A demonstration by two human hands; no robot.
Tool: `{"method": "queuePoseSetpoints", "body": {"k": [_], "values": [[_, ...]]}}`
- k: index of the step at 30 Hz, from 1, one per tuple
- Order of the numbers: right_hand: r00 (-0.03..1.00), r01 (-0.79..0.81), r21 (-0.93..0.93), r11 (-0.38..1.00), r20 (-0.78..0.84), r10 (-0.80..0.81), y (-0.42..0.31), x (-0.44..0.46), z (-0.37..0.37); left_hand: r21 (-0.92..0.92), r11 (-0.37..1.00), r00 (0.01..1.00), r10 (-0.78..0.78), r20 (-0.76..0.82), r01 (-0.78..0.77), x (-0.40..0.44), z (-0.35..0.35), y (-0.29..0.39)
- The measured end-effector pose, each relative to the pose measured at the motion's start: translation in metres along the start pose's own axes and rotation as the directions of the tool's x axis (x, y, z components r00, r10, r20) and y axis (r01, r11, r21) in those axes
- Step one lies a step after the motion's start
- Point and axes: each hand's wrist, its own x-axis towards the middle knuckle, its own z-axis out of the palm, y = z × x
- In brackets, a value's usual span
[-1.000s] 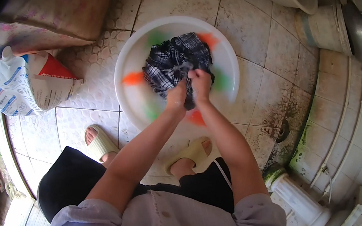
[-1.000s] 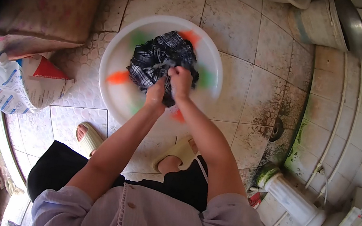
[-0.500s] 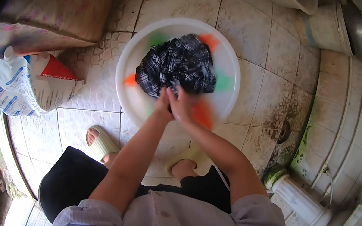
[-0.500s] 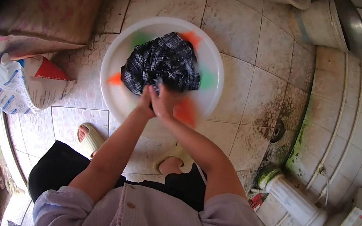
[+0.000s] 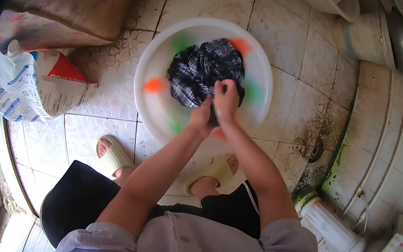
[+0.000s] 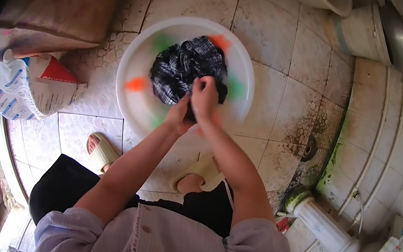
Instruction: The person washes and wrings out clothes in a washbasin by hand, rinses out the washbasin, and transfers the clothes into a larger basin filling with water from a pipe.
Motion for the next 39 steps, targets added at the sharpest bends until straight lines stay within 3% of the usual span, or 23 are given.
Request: {"method": "queuePoseSetpoints", "body": {"k": [2, 4, 6, 8, 9, 12, 13, 14, 16, 17, 18, 19, 20, 22, 24, 26, 28, 29, 32, 34, 37, 38, 39], "values": [[0.993, -0.085, -0.081, 0.993, -0.092, 0.078, 0.014, -0.018, 0.009, 0.096, 0.992, 0.986, 0.096, -0.134, -0.084, 0.001, -0.006, 0.012], [0.945, 0.035, 0.102, 0.994, 0.321, -0.066, 0.010, -0.058, 0.004, 0.081, 0.997, 0.999, -0.002, -0.046, 0.006, 0.007, -0.031, 0.040], [0.927, 0.044, 0.022, 0.999, 0.372, -0.049, 0.008, -0.055, 0.001, 0.102, 0.995, 0.984, 0.021, -0.180, -0.003, 0.002, -0.031, 0.040], [0.846, 0.246, -0.097, 0.964, 0.508, -0.165, 0.040, -0.040, 0.013, 0.698, 0.696, 0.855, 0.456, -0.246, -0.170, 0.010, -0.047, 0.039], [0.741, 0.502, -0.046, 0.863, 0.539, -0.402, 0.057, -0.035, 0.012, 0.897, 0.414, 0.749, 0.642, -0.167, -0.155, 0.010, -0.055, 0.038], [0.604, 0.745, -0.224, 0.628, 0.626, -0.494, 0.087, -0.031, -0.010, 0.720, 0.623, 0.779, 0.598, -0.189, -0.304, 0.004, -0.057, 0.044], [0.602, 0.483, -0.438, 0.758, 0.795, 0.075, 0.070, -0.006, -0.010, 0.722, 0.623, 0.779, 0.598, -0.189, -0.303, 0.008, -0.061, 0.036], [0.606, 0.482, -0.439, 0.758, 0.792, 0.073, 0.072, -0.005, -0.006, 0.652, 0.681, 0.770, 0.596, -0.227, -0.335, 0.012, -0.062, 0.025], [0.977, 0.031, -0.160, 0.987, 0.215, 0.004, 0.097, -0.007, 0.025, 0.570, 0.730, 0.760, 0.596, -0.260, -0.377, 0.008, -0.042, 0.020], [0.992, -0.017, -0.173, 0.985, 0.119, 0.038, 0.106, -0.019, 0.052, 0.344, 0.930, 0.914, 0.249, -0.319, -0.133, -0.012, -0.019, 0.025], [0.943, 0.060, -0.239, 0.969, 0.333, 0.024, 0.070, -0.025, 0.032, 0.102, 0.980, 0.951, -0.135, -0.280, 0.169, -0.021, -0.006, 0.027], [0.922, 0.088, 0.012, 0.996, 0.376, -0.086, 0.034, -0.038, 0.018, -0.101, 0.979, 0.984, -0.172, 0.045, 0.176, 0.017, -0.040, 0.025], [0.898, 0.093, 0.262, 0.961, 0.394, -0.195, 0.007, -0.050, 0.007, -0.241, 0.962, 0.970, -0.072, 0.232, 0.129, 0.005, -0.045, 0.036], [0.869, 0.274, 0.197, 0.941, 0.369, -0.330, -0.025, -0.045, -0.009, -0.208, 0.975, 0.882, 0.033, 0.471, 0.075, 0.000, -0.051, 0.038], [0.860, 0.434, 0.089, 0.896, 0.256, -0.442, -0.017, -0.015, -0.004, -0.065, 0.982, 0.980, 0.183, 0.082, -0.178, 0.012, -0.025, 0.002], [0.894, 0.437, -0.016, 0.899, 0.114, -0.433, 0.013, 0.016, 0.011, -0.191, 0.978, 0.995, 0.090, 0.042, -0.080, -0.017, 0.013, 0.006], [0.838, 0.428, 0.332, 0.840, 0.202, -0.507, -0.002, -0.020, 0.007, -0.305, 0.925, 0.938, 0.291, 0.188, -0.226, -0.018, 0.005, 0.029], [0.845, 0.194, 0.321, 0.927, 0.425, -0.324, -0.036, -0.039, -0.019, -0.366, 0.929, 0.824, 0.241, 0.512, -0.044, -0.008, -0.025, 0.037], [0.887, 0.120, 0.371, 0.921, 0.376, -0.267, -0.022, -0.007, -0.013, -0.147, 0.965, 0.975, 0.221, 0.019, -0.216, -0.032, 0.032, 0.020], [0.948, 0.161, 0.288, 0.944, 0.221, -0.229, -0.012, -0.009, -0.007, -0.183, 0.976, 0.987, 0.139, 0.083, -0.122, -0.005, 0.006, 0.004], [0.824, 0.348, 0.427, 0.835, 0.285, -0.489, -0.038, -0.037, -0.018, -0.533, 0.843, 0.680, 0.352, 0.644, 0.068, -0.004, -0.020, 0.008], [0.821, 0.355, 0.430, 0.830, 0.281, -0.497, -0.044, -0.032, -0.021, -0.532, 0.844, 0.674, 0.357, 0.647, 0.064, -0.016, 0.000, 0.013], [0.898, 0.276, 0.345, 0.897, 0.240, -0.368, -0.048, -0.026, -0.022, -0.373, 0.919, 0.897, 0.265, 0.355, -0.125, -0.028, 0.019, 0.016]]}}
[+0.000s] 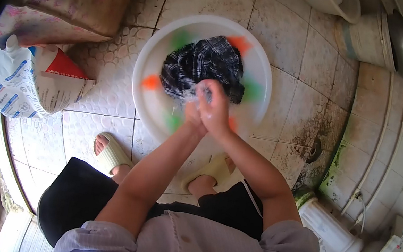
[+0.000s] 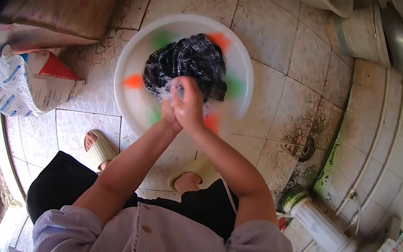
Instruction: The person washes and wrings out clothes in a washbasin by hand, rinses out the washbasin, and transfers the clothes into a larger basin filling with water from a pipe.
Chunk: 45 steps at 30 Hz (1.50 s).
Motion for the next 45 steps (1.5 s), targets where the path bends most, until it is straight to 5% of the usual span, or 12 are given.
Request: {"method": "queuePoseSetpoints", "body": {"k": [1, 7, 10, 14, 18, 23, 27, 33, 36, 39, 43, 45], "values": [[0.986, -0.137, -0.053, 0.989, -0.104, 0.131, 0.001, 0.000, -0.001, 0.254, 0.967, 0.924, 0.087, -0.373, 0.012, -0.005, 0.011, -0.004], [0.856, -0.503, 0.328, 0.799, 0.059, 0.514, 0.077, -0.013, -0.015, 0.849, 0.472, 0.822, 0.369, -0.434, 0.236, 0.008, -0.059, -0.006], [0.970, 0.089, -0.629, 0.773, 0.231, 0.076, 0.117, -0.034, -0.025, 0.766, 0.599, 0.723, 0.419, -0.549, 0.234, 0.007, -0.087, 0.014], [0.775, 0.195, -0.718, 0.668, 0.530, 0.344, 0.105, -0.035, -0.025, 0.671, 0.700, 0.689, 0.361, -0.628, 0.245, 0.010, -0.110, 0.018], [0.867, -0.496, -0.485, 0.721, -0.231, 0.441, 0.138, -0.033, 0.013, 0.498, 0.822, 0.703, 0.180, -0.688, 0.275, 0.003, -0.064, 0.011], [0.978, -0.077, -0.231, 0.970, 0.171, 0.118, -0.006, -0.020, 0.006, -0.023, 0.977, 0.944, -0.199, 0.263, 0.212, 0.019, -0.104, 0.019], [0.953, -0.182, -0.374, 0.909, -0.295, 0.069, 0.085, 0.008, 0.016, 0.553, 0.819, 0.904, 0.110, -0.412, 0.153, 0.003, -0.021, -0.011], [0.979, 0.102, -0.066, 0.993, -0.168, -0.112, 0.002, -0.005, 0.016, 0.076, 0.997, 0.994, -0.003, -0.111, 0.011, -0.001, -0.013, 0.014], [0.934, -0.352, 0.091, 0.931, -0.027, 0.356, 0.027, 0.019, -0.012, 0.840, 0.504, 0.879, 0.284, -0.383, 0.203, -0.002, 0.013, 0.017], [0.948, -0.317, -0.154, 0.936, -0.056, 0.312, 0.055, 0.031, -0.035, 0.849, -0.445, 0.940, 0.306, -0.153, 0.283, -0.007, 0.029, 0.032], [0.975, 0.128, -0.699, 0.703, -0.041, -0.218, 0.072, 0.060, -0.055, 0.726, -0.672, 0.976, 0.217, 0.007, 0.144, 0.008, -0.035, 0.040], [0.979, 0.094, -0.578, 0.811, -0.093, -0.179, 0.100, 0.063, -0.034, 0.947, -0.224, 0.773, 0.633, -0.038, 0.230, 0.018, -0.075, 0.039]]}}
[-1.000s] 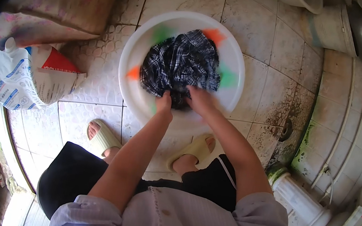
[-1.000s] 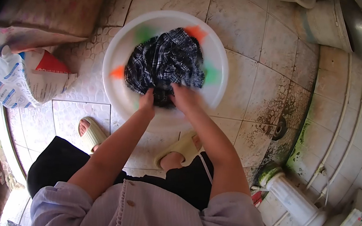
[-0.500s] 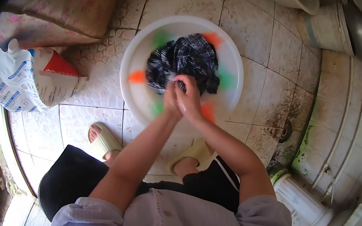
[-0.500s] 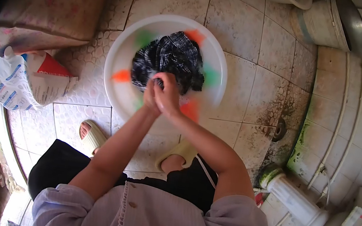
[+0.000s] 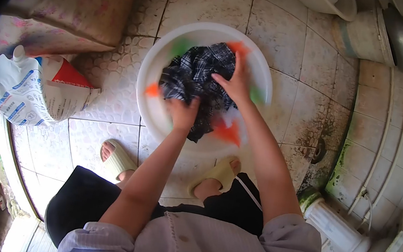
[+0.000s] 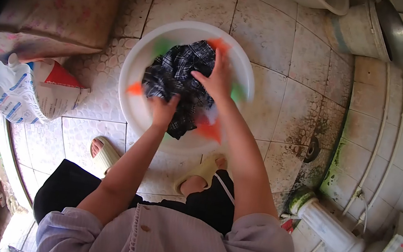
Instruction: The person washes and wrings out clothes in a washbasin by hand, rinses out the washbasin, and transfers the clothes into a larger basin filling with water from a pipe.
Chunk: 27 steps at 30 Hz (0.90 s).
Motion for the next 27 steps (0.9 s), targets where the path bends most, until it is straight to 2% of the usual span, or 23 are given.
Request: {"method": "queuePoseSetpoints", "body": {"k": [1, 2, 3, 4, 5, 6, 8, 9, 10, 12, 13, 14, 15, 16, 17, 18, 20, 21, 22, 24, 25, 26, 27], "values": [[0.998, -0.062, 0.148, 0.987, -0.009, 0.064, -0.007, 0.001, 0.012, -0.199, 0.967, 0.970, -0.192, -0.149, 0.160, 0.001, -0.004, 0.003], [0.963, -0.213, -0.039, 0.976, 0.163, 0.217, -0.016, -0.008, 0.021, -0.191, 0.969, 0.971, -0.185, -0.150, 0.155, 0.003, -0.006, 0.006], [0.948, -0.252, 0.053, 0.966, 0.215, 0.235, -0.018, -0.014, 0.034, -0.578, 0.739, 0.927, -0.365, 0.089, 0.347, 0.001, -0.020, 0.025], [0.932, -0.289, 0.142, 0.947, 0.267, 0.245, -0.021, -0.017, 0.047, -0.790, 0.330, 0.833, -0.407, 0.375, 0.517, -0.001, -0.033, 0.041], [0.873, -0.407, 0.269, 0.873, 0.394, 0.286, -0.034, -0.023, 0.053, -0.676, 0.298, 0.739, -0.287, 0.610, 0.674, 0.004, -0.046, 0.045], [0.803, -0.522, 0.369, 0.769, 0.517, 0.297, -0.046, -0.032, 0.051, -0.617, 0.229, 0.657, -0.204, 0.726, 0.753, 0.004, -0.061, 0.059], [0.785, -0.399, 0.170, 0.901, 0.572, 0.239, -0.074, -0.037, 0.024, -0.759, 0.133, 0.759, 0.061, 0.649, 0.638, 0.011, -0.064, 0.053], [0.748, -0.332, 0.199, 0.922, 0.651, 0.128, -0.078, -0.037, 0.004, -0.739, 0.067, 0.733, 0.090, 0.674, 0.671, 0.009, -0.073, 0.055], [0.743, -0.343, 0.198, 0.918, 0.655, 0.137, -0.091, -0.039, -0.016, -0.733, 0.070, 0.728, 0.081, 0.680, 0.677, 0.006, -0.074, 0.051], [0.872, -0.237, 0.325, 0.916, 0.486, 0.053, -0.110, -0.037, -0.048, -0.745, 0.017, 0.736, 0.139, 0.663, 0.667, 0.001, -0.074, 0.054], [0.891, -0.050, 0.212, 0.976, 0.451, -0.052, -0.101, -0.038, -0.048, -0.744, 0.017, 0.737, 0.124, 0.664, 0.668, -0.001, -0.073, 0.059], [0.892, -0.046, 0.206, 0.977, 0.450, -0.053, -0.097, -0.035, -0.050, -0.743, 0.012, 0.736, 0.130, 0.665, 0.669, -0.002, -0.070, 0.066], [0.967, -0.037, 0.309, 0.950, 0.252, -0.045, -0.095, -0.033, -0.052, -0.738, 0.000, 0.727, 0.173, 0.664, 0.674, -0.006, -0.072, 0.077], [0.999, -0.003, 0.409, 0.912, 0.045, -0.016, -0.092, -0.030, -0.054, -0.736, -0.010, 0.720, 0.215, 0.660, 0.677, -0.008, -0.072, 0.086], [0.992, -0.064, 0.582, 0.811, 0.128, -0.014, -0.087, -0.030, -0.054, -0.741, -0.005, 0.734, 0.144, 0.664, 0.672, -0.009, -0.070, 0.094], [0.991, -0.064, 0.586, 0.808, 0.133, -0.017, -0.092, -0.030, -0.059, -0.745, -0.008, 0.738, 0.139, 0.660, 0.667, -0.013, -0.071, 0.098], [0.980, -0.171, 0.764, 0.622, 0.199, 0.025, -0.107, -0.025, -0.076, -0.711, -0.131, 0.688, 0.419, 0.592, 0.691, -0.019, -0.072, 0.111], [0.990, -0.112, 0.733, 0.671, 0.143, 0.010, -0.108, -0.021, -0.080, -0.690, -0.191, 0.682, 0.471, 0.560, 0.699, -0.021, -0.071, 0.122], [0.990, -0.108, 0.731, 0.674, 0.140, 0.006, -0.110, -0.018, -0.083, -0.689, -0.192, 0.681, 0.475, 0.557, 0.698, -0.024, -0.072, 0.128], [0.992, -0.117, 0.750, 0.651, 0.061, 0.108, -0.117, -0.013, -0.089, -0.708, -0.157, 0.688, 0.450, 0.570, 0.689, -0.032, -0.077, 0.137], [0.992, -0.118, 0.750, 0.651, 0.061, 0.109, -0.121, -0.010, -0.094, -0.735, -0.128, 0.727, 0.331, 0.601, 0.666, -0.038, -0.080, 0.142], [0.986, -0.135, 0.762, 0.633, 0.039, 0.163, -0.124, -0.006, -0.099, -0.734, -0.128, 0.727, 0.330, 0.602, 0.667, -0.043, -0.082, 0.149], [0.976, -0.151, 0.775, 0.613, 0.018, 0.217, -0.126, -0.003, -0.101, -0.794, -0.036, 0.778, 0.233, 0.584, 0.607, -0.049, -0.083, 0.156]]}}
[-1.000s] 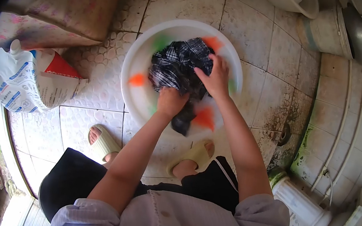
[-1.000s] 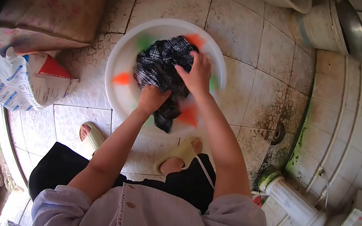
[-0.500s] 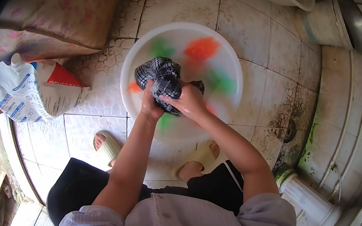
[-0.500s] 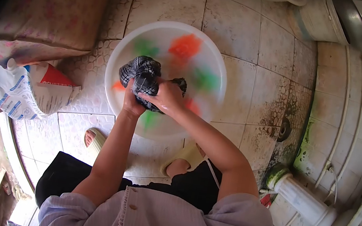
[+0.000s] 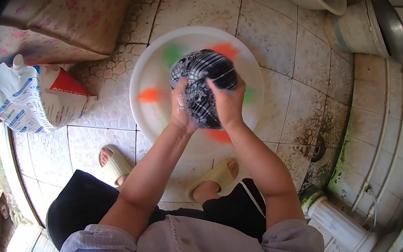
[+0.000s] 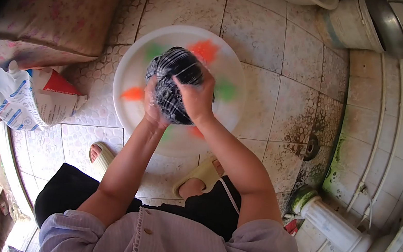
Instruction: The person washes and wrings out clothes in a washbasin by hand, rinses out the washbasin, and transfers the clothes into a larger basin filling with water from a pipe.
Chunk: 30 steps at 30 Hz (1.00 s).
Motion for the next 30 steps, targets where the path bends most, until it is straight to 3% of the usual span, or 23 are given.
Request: {"method": "queuePoseSetpoints", "body": {"k": [1, 2, 4, 7, 9, 11, 12, 14, 15, 17, 18, 19, 20, 21, 22, 24, 25, 27, 28, 29, 30], "values": [[1.000, -0.001, 0.003, 1.000, -0.004, 0.001, 0.000, 0.000, -0.002, 0.118, 0.992, 0.994, 0.059, -0.092, -0.048, -0.003, 0.004, -0.003], [0.991, -0.131, 0.122, 0.984, -0.014, 0.134, 0.000, 0.002, -0.005, 0.181, 0.978, 0.987, 0.126, -0.098, -0.107, -0.003, 0.005, -0.006], [0.945, -0.311, 0.341, 0.887, 0.011, 0.327, 0.000, 0.001, -0.009, 0.159, 0.979, 0.987, 0.142, -0.076, -0.128, -0.004, 0.007, -0.012], [0.910, -0.377, 0.387, 0.842, -0.018, 0.415, 0.003, -0.007, -0.015, 0.156, 0.974, 0.982, 0.177, -0.062, -0.165, -0.002, 0.005, -0.016], [0.896, -0.405, 0.350, 0.845, -0.033, 0.443, 0.017, -0.007, -0.020, 0.266, 0.941, 0.966, 0.243, -0.094, -0.210, -0.003, 0.006, -0.018], [0.844, -0.493, 0.551, 0.674, 0.114, 0.524, 0.032, -0.006, -0.024, 0.260, 0.934, 0.963, 0.266, -0.053, -0.244, 0.000, 0.005, -0.020], [0.849, -0.482, 0.557, 0.677, 0.105, 0.518, 0.031, -0.007, -0.024, 0.250, 0.935, 0.955, 0.281, -0.095, -0.250, 0.001, 0.006, -0.020], [0.711, -0.619, 0.669, 0.412, 0.252, 0.657, 0.028, -0.011, -0.024, 0.322, 0.900, 0.931, 0.345, -0.116, -0.294, 0.006, 0.006, -0.011], [0.706, -0.671, 0.600, 0.435, 0.340, 0.621, 0.027, -0.013, -0.030, 0.315, 0.923, 0.951, 0.275, -0.141, -0.220, 0.007, 0.004, -0.002], [0.751, -0.658, 0.497, 0.566, 0.383, 0.537, 0.042, -0.022, -0.040, 0.200, 0.963, 0.983, 0.174, 0.062, -0.183, 0.004, 0.023, 0.016], [0.760, -0.648, 0.506, 0.570, 0.374, 0.532, 0.056, -0.023, -0.045, 0.207, 0.962, 0.983, 0.166, 0.072, -0.178, 0.003, 0.029, 0.020], [0.837, -0.457, 0.245, 0.855, 0.443, 0.320, 0.068, -0.021, -0.049, 0.220, 0.949, 0.973, 0.211, 0.093, -0.227, 0.002, 0.034, 0.022], [0.821, -0.135, -0.012, 0.991, 0.558, 0.118, 0.080, -0.020, -0.052, 0.233, 0.932, 0.959, 0.257, 0.117, -0.278, 0.001, 0.038, 0.024], [0.827, -0.125, -0.006, 0.992, 0.552, 0.108, 0.075, -0.019, -0.050, 0.239, 0.930, 0.959, 0.254, 0.128, -0.279, 0.001, 0.040, 0.024], [0.738, -0.611, 0.393, 0.687, 0.597, 0.314, 0.070, -0.020, -0.049, 0.198, 0.951, 0.968, 0.217, 0.125, -0.238, 0.001, 0.041, 0.021], [0.616, -0.767, 0.630, 0.123, 0.668, 0.418, 0.058, -0.016, -0.043, 0.077, 0.991, 0.982, 0.094, 0.161, -0.107, 0.005, 0.032, 0.014], [0.624, -0.761, 0.635, 0.131, 0.664, 0.412, 0.062, -0.011, -0.046, 0.081, 0.991, 0.981, 0.090, 0.172, -0.106, 0.008, 0.025, 0.009], [0.709, -0.704, 0.627, 0.333, 0.643, 0.291, 0.070, 0.004, -0.051, 0.065, 0.957, 0.954, -0.287, 0.086, 0.282, 0.015, 0.009, 0.001], [0.621, -0.783, 0.582, 0.219, 0.737, 0.265, 0.064, 0.008, -0.055, -0.023, 0.943, 0.935, -0.327, 0.138, 0.333, 0.018, -0.009, -0.007], [0.640, -0.768, 0.529, 0.361, 0.655, 0.402, 0.054, 0.013, -0.050, -0.102, 0.915, 0.910, -0.366, 0.197, 0.390, 0.020, -0.026, -0.014], [0.645, -0.763, 0.502, 0.407, 0.629, 0.434, 0.047, 0.010, -0.050, 0.013, 0.941, 0.923, -0.333, 0.194, 0.337, 0.017, -0.037, -0.015]]}}
